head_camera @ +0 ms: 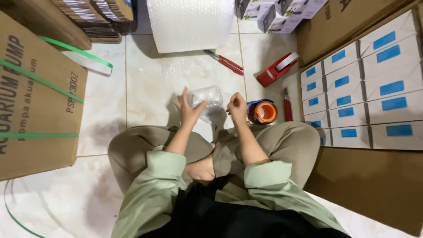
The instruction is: The person sits on the floor and wraps small white boxes with bubble wrap. They use a tape dispenser to secure the bubble wrap around each box and then place the wrapped items into a larger cardboard box.
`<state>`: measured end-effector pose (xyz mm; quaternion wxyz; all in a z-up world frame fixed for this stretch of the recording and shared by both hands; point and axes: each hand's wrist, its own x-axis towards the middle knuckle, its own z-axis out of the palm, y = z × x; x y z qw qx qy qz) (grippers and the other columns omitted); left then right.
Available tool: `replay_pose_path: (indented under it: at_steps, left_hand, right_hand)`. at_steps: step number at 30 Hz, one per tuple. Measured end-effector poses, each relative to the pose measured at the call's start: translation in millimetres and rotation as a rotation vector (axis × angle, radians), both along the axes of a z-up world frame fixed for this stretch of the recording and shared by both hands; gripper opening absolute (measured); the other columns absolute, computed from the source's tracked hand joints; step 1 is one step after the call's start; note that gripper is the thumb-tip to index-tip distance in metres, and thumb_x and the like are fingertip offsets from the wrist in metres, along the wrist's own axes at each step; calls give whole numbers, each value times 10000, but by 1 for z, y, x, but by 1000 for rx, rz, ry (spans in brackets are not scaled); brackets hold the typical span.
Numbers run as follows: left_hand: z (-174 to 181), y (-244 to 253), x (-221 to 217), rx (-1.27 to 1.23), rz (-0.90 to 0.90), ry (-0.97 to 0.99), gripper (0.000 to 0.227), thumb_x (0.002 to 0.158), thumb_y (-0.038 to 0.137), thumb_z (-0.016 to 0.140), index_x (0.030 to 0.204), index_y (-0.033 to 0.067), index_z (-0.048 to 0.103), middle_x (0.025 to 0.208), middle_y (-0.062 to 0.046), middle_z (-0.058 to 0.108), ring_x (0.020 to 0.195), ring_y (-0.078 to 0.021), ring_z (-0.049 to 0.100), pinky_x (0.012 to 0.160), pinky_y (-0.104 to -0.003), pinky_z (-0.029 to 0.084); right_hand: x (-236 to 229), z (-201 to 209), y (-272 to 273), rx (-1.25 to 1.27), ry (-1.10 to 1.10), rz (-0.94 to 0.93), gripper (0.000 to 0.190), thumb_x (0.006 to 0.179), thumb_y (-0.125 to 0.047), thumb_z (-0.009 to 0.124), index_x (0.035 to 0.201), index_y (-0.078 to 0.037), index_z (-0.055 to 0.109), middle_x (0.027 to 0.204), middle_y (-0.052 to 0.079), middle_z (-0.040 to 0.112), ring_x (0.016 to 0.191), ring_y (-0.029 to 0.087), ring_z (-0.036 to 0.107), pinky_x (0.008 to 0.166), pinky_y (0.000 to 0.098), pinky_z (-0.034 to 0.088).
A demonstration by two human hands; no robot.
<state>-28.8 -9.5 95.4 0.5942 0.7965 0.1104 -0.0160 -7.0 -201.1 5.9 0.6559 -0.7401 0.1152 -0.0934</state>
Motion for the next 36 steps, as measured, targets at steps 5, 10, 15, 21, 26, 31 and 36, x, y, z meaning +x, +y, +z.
replay_pose_path:
  at_steps: [5, 10, 15, 21, 26, 31, 36]
  left_hand:
    - [-74, 5, 14, -576, -14, 215, 565, 781, 338, 754, 1165, 208, 360, 1258, -154, 202, 1226, -396, 222, 1009, -574, 231]
    - [-79, 9, 22, -366, -71, -324, 478, 670, 289, 882, 868, 151, 469, 1243, -68, 284, 1284, -310, 280, 1090, -476, 146]
    - [-35, 17, 8, 45, -341, -322, 1314, 427, 78, 910, 1475, 109, 119, 1332, -379, 355, 1253, -547, 343, 1065, -618, 264]
    - [-73, 15, 17, 273, -430, -314, 1014, 402, 12, 740, 1327, 128, 341, 1210, -185, 476, 1175, -406, 449, 1023, -474, 343]
    - [-78, 11, 13, 279, -461, -422, 1020, 390, -16, 738, 1325, 95, 346, 1235, -189, 472, 1168, -404, 443, 1016, -478, 315]
    - [-59, 15, 9, 179, -401, -366, 1027, 418, -16, 712, 1362, 151, 344, 1292, -110, 458, 1198, -356, 425, 1046, -470, 283]
    - [-51, 15, 4, 222, -432, -330, 1082, 401, -52, 669, 1399, 171, 314, 1306, -102, 456, 1221, -343, 411, 1048, -466, 293]
  right_hand:
    - [0, 24, 5, 160, 577, 140, 642, 890, -656, 369, 1189, -97, 468, 1084, 284, 560, 882, 396, 570, 702, 448, 490]
    - [14, -30, 1, 270, 377, 416, 665, 767, -314, 666, 1334, -239, 326, 1053, 172, 555, 993, 320, 558, 837, 376, 459]
    - [5, 17, 12, 611, 36, 480, 857, 601, -78, 593, 1425, -103, 362, 1393, 34, 447, 1300, 194, 389, 1059, 330, 318]
    - [0, 89, 2, 125, -34, 547, 995, 631, -21, 778, 1472, -199, 278, 1266, 156, 477, 1174, 302, 453, 1040, 444, 353]
    - [4, 84, 7, -473, -31, 278, 731, 606, 30, 650, 1263, -265, 524, 1085, 109, 588, 1095, 311, 532, 945, 399, 405]
    - [1, 97, -3, -469, -312, -75, 371, 708, 133, 621, 933, -147, 717, 838, 58, 688, 741, 239, 664, 611, 290, 568]
    - [-14, 113, 6, -722, -228, 161, 324, 686, 44, 656, 854, -226, 719, 741, -38, 665, 734, 190, 665, 653, 302, 559]
